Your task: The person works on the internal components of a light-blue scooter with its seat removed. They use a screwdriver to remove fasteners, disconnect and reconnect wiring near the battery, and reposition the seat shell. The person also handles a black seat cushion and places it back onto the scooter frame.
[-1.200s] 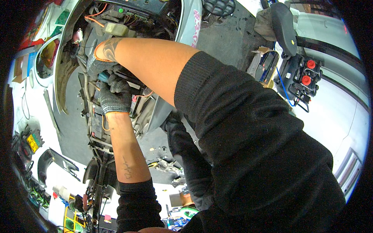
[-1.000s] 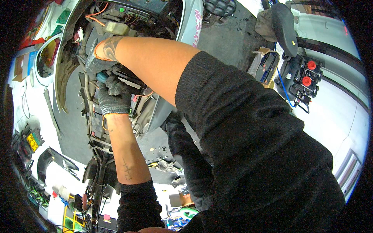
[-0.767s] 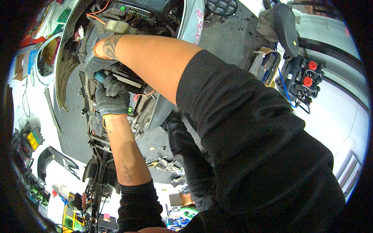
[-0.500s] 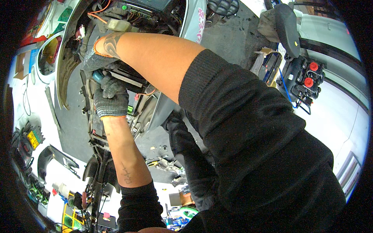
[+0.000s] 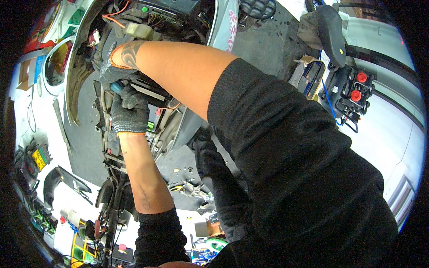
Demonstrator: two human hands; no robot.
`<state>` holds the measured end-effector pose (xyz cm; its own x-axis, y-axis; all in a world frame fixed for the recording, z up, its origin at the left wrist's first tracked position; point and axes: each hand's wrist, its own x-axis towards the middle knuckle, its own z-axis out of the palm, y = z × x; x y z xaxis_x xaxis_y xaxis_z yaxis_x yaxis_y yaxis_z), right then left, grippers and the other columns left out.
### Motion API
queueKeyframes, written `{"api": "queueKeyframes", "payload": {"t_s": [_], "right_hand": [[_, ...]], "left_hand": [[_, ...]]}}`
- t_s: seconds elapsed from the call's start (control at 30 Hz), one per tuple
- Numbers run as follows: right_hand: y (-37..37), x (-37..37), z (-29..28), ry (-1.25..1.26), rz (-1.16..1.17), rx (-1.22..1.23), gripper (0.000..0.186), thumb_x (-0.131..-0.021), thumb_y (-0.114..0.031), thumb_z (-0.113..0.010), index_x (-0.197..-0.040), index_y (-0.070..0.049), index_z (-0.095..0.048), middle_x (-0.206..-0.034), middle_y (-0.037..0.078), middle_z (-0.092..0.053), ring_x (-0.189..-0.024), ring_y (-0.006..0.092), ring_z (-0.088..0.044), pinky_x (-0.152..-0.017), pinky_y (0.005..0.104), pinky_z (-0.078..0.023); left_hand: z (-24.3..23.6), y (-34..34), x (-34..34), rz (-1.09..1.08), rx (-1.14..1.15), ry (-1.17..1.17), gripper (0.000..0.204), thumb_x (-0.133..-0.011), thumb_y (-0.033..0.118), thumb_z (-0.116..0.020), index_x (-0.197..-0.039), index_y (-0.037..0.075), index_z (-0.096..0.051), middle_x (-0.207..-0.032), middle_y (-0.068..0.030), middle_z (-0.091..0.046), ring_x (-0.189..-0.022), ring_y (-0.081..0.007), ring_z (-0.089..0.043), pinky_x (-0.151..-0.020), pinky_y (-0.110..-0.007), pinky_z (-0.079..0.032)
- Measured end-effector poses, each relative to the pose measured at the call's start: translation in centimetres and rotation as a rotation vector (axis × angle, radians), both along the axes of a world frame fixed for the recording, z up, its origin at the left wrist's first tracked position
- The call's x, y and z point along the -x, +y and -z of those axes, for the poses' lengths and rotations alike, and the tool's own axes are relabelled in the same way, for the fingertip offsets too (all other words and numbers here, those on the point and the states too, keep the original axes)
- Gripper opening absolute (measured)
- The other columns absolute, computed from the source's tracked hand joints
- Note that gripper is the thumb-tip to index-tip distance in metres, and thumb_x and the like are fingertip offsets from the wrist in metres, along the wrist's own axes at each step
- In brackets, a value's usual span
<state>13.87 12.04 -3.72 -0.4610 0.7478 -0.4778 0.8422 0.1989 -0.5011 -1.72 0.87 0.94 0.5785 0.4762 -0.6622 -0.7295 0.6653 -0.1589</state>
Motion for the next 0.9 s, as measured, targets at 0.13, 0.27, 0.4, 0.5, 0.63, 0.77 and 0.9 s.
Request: {"api": "queueKeyframes", "payload": {"t_s": [0.13, 0.27, 0.4, 0.5, 0.63, 0.77, 0.9], "right_hand": [[-0.3, 0.4, -0.4, 0.034, -0.076, -0.006, 0.043, -0.09, -0.04, -0.057, -0.11, -0.005, -0.073, -0.107, 0.016, -0.071, -0.091, 0.034, -0.066, -0.08, 0.0483, -0.053], [-0.4, 0.6, -0.3, 0.034, -0.079, 0.004, 0.045, -0.089, -0.042, -0.057, -0.11, -0.005, -0.073, -0.107, 0.016, -0.072, -0.092, 0.0345, -0.067, -0.08, 0.0487, -0.053], [-0.5, 0.6, 0.1, 0.015, -0.041, 0.012, 0.047, -0.088, -0.044, -0.057, -0.11, -0.005, -0.073, -0.108, 0.017, -0.072, -0.093, 0.0351, -0.067, -0.081, 0.0492, -0.053], [-0.5, 0.5, 0.4, -0.003, 0.001, 0.015, 0.049, -0.088, -0.045, -0.058, -0.111, -0.005, -0.073, -0.108, 0.017, -0.072, -0.094, 0.0355, -0.068, -0.081, 0.0495, -0.053], [-0.4, 0.1, 0.9, -0.049, 0.069, 0.014, 0.051, -0.087, -0.047, -0.058, -0.111, -0.005, -0.074, -0.108, 0.018, -0.072, -0.095, 0.0361, -0.068, -0.082, 0.05, -0.053], [-0.1, 0.1, 1.5, -0.089, 0.12, 0.016, 0.053, -0.086, -0.049, -0.058, -0.111, -0.005, -0.074, -0.109, 0.018, -0.072, -0.096, 0.0367, -0.069, -0.082, 0.0504, -0.054], [0.0, 0.6, 1.5, -0.123, 0.16, 0.009, 0.055, -0.086, -0.051, -0.058, -0.111, -0.005, -0.074, -0.109, 0.019, -0.072, -0.097, 0.0372, -0.069, -0.083, 0.0509, -0.054]], "left_hand": [[1.2, 0.0, -0.8, 0.073, -0.117, 0.078, 0.033, -0.107, 0.034, -0.042, -0.097, 0.005, -0.056, -0.069, 0.0018, -0.048, -0.055, -0.0076, -0.045, -0.051, -0.024, -0.043], [1.6, -0.1, -2.3, 0.182, -0.15, 0.452, 0.031, -0.106, 0.032, -0.045, -0.103, 0.004, -0.06, -0.092, -0.0115, -0.068, -0.079, -0.0211, -0.068, -0.07, -0.035, -0.061], [1.9, 0.1, -3.0, 0.177, -0.147, 0.671, 0.028, -0.104, 0.022, -0.049, -0.116, 0.0, -0.062, -0.114, -0.0161, -0.068, -0.104, -0.03, -0.067, -0.089, -0.042, -0.059], [3.0, 0.3, -3.3, 0.177, -0.207, 0.742, 0.027, -0.102, 0.02, -0.053, -0.12, 0.002, -0.063, -0.118, -0.0146, -0.067, -0.106, -0.0276, -0.067, -0.093, -0.038, -0.056], [4.9, 1.0, -3.8, 0.147, -0.218, 0.734, 0.03, -0.089, -0.004, -0.066, -0.116, 0.003, -0.057, -0.1, -0.0138, -0.068, -0.086, -0.026, -0.07, -0.072, -0.034, -0.062], [5.6, 1.0, -4.3, 0.12, -0.195, 0.859, 0.034, -0.088, -0.004, -0.068, -0.119, 0.003, -0.056, -0.101, -0.0138, -0.069, -0.084, -0.0262, -0.069, -0.067, -0.033, -0.06], [5.3, 0.5, -4.3, 0.096, -0.317, 0.859, 0.028, -0.092, 0.001, -0.065, -0.119, 0.002, -0.057, -0.103, -0.0145, -0.069, -0.084, -0.0257, -0.07, -0.068, -0.034, -0.061]]}}
